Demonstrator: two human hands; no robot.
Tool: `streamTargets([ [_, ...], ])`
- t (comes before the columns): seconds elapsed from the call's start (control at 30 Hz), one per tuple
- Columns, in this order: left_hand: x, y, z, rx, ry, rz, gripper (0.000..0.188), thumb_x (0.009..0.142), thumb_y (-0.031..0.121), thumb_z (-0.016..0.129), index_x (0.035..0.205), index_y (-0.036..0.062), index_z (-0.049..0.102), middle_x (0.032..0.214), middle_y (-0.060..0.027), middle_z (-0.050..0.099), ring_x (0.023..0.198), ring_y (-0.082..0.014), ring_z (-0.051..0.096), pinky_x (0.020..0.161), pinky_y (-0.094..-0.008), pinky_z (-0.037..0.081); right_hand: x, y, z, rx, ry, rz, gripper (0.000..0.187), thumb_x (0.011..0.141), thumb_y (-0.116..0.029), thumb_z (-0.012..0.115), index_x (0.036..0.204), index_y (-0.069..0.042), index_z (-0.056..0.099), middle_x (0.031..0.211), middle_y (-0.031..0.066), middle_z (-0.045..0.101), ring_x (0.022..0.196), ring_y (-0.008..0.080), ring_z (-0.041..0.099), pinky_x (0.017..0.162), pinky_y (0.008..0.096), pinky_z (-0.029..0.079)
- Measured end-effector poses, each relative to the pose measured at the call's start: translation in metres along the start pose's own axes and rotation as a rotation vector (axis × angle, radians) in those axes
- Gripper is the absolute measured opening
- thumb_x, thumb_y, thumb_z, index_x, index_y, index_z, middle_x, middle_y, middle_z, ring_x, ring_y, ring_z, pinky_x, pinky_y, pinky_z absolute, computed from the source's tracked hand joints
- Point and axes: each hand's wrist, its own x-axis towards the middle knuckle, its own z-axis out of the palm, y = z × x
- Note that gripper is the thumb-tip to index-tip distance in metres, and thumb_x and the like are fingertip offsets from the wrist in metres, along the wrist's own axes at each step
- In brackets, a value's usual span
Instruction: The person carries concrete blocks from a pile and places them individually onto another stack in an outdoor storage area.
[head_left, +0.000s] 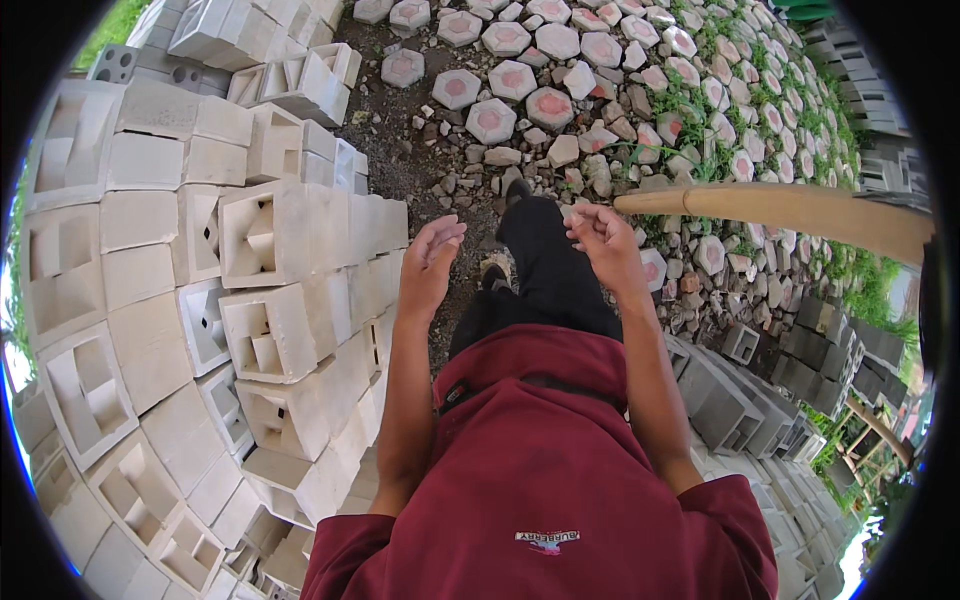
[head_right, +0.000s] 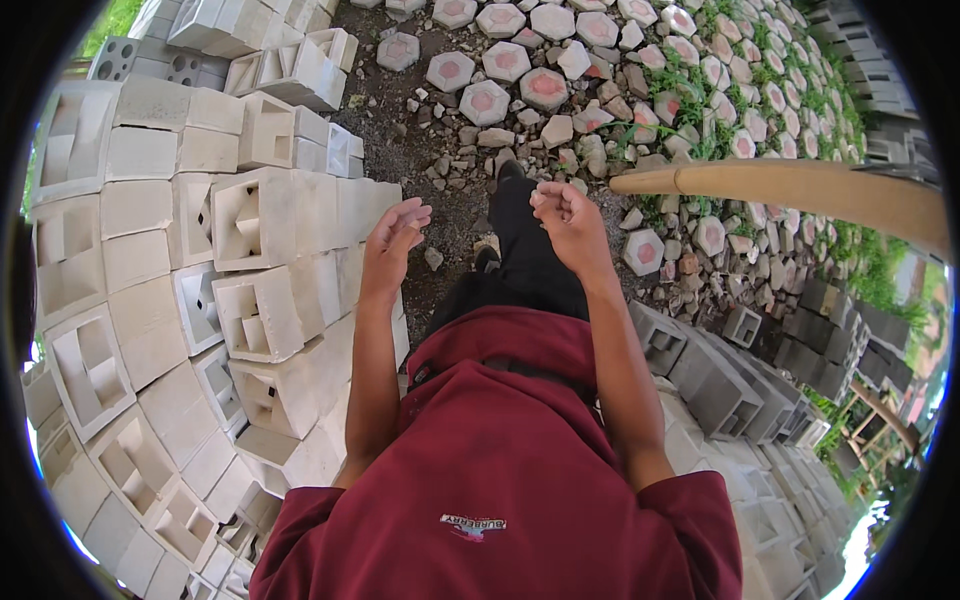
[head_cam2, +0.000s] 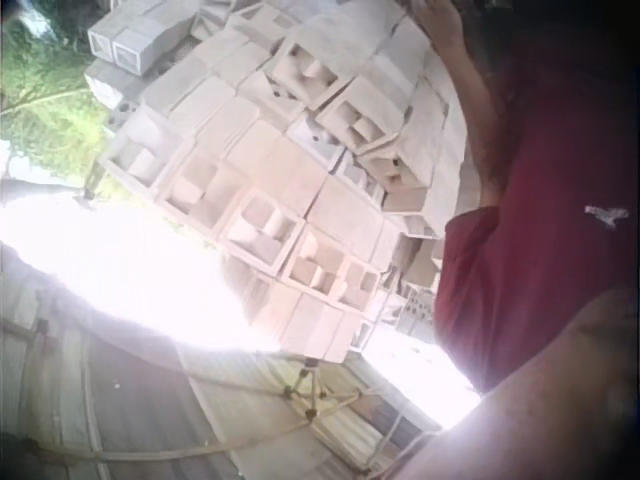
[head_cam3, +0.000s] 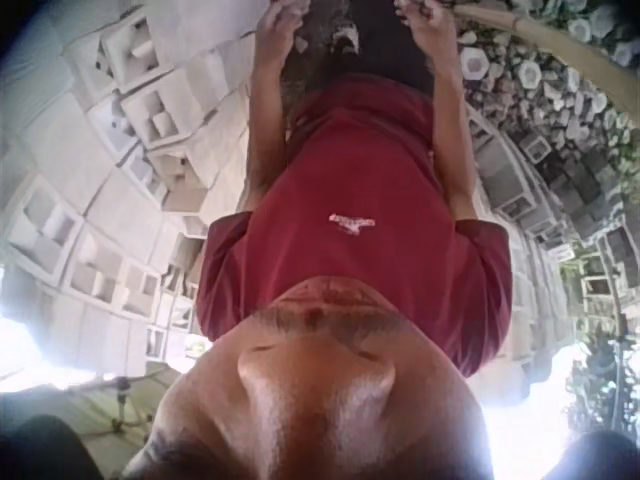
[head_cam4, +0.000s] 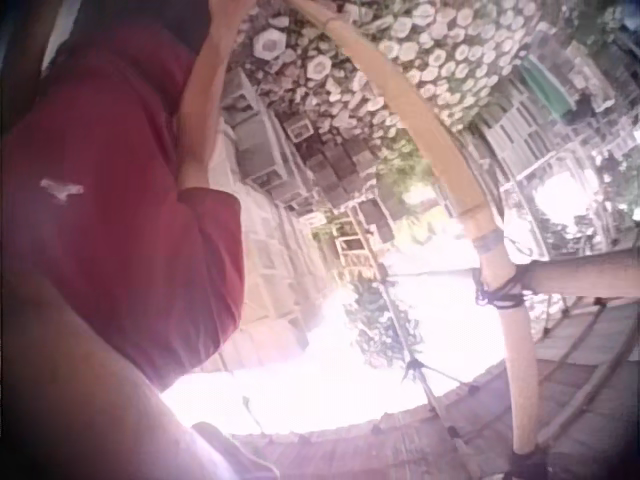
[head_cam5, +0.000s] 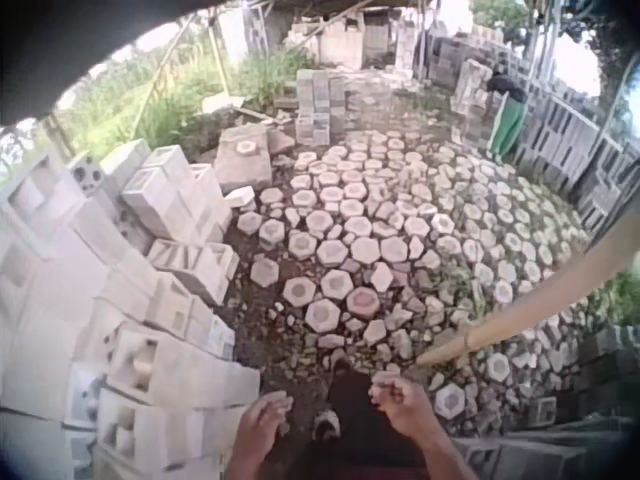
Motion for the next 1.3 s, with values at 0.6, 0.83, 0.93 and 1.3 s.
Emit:
streamTargets([
  [0.6, 0.471, 0.129, 0.034, -0.024, 0.062, -0.086, 0.032, 0.095, 0.004, 0.047, 0.126, -0.0012, 0.053, 0.120, -0.0116, 0.063, 0.112, -0.0174, 0.057, 0.094, -0.0287, 0.043, 0.459, -0.144, 0.028, -0.214, -0.066, 0.023, 0.036, 0.094, -0.025, 0.061, 0.114, 0.004, 0.058, 0.100, 0.0142, 0.068, 0.091, 0.0179, 0.066, 0.080, 0.0299, 0.052],
  [0.83, 0.589, 0.240, 0.056, -0.108, -0.042, -0.037, 0.033, 0.095, 0.007, 0.052, 0.127, -0.0004, 0.053, 0.121, -0.0118, 0.062, 0.111, -0.0189, 0.058, 0.093, -0.0297, 0.044, 0.584, -0.252, 0.041, -0.224, -0.132, 0.039, 0.039, 0.093, -0.025, 0.063, 0.117, 0.005, 0.057, 0.100, 0.0154, 0.068, 0.090, 0.0193, 0.067, 0.079, 0.0302, 0.053],
  [0.93, 0.635, 0.276, 0.051, -0.006, -0.054, -0.033, 0.033, 0.095, 0.008, 0.052, 0.127, -0.0005, 0.053, 0.122, -0.0122, 0.061, 0.111, -0.0189, 0.058, 0.093, -0.0296, 0.044, 0.629, -0.283, 0.037, -0.227, -0.127, 0.025, 0.038, 0.092, -0.025, 0.063, 0.116, 0.005, 0.058, 0.100, 0.0154, 0.068, 0.091, 0.0197, 0.067, 0.079, 0.0303, 0.053],
  [1.3, 0.926, 0.408, 0.039, 0.112, -0.241, 0.135, 0.031, 0.094, 0.004, 0.052, 0.124, -0.0039, 0.053, 0.117, -0.0137, 0.063, 0.111, -0.0194, 0.059, 0.096, -0.0304, 0.045, 0.854, -0.405, 0.035, -0.239, 0.204, -0.214, 0.034, 0.091, -0.017, 0.063, 0.117, 0.004, 0.057, 0.100, 0.0159, 0.069, 0.090, 0.0211, 0.068, 0.076, 0.0312, 0.054],
])
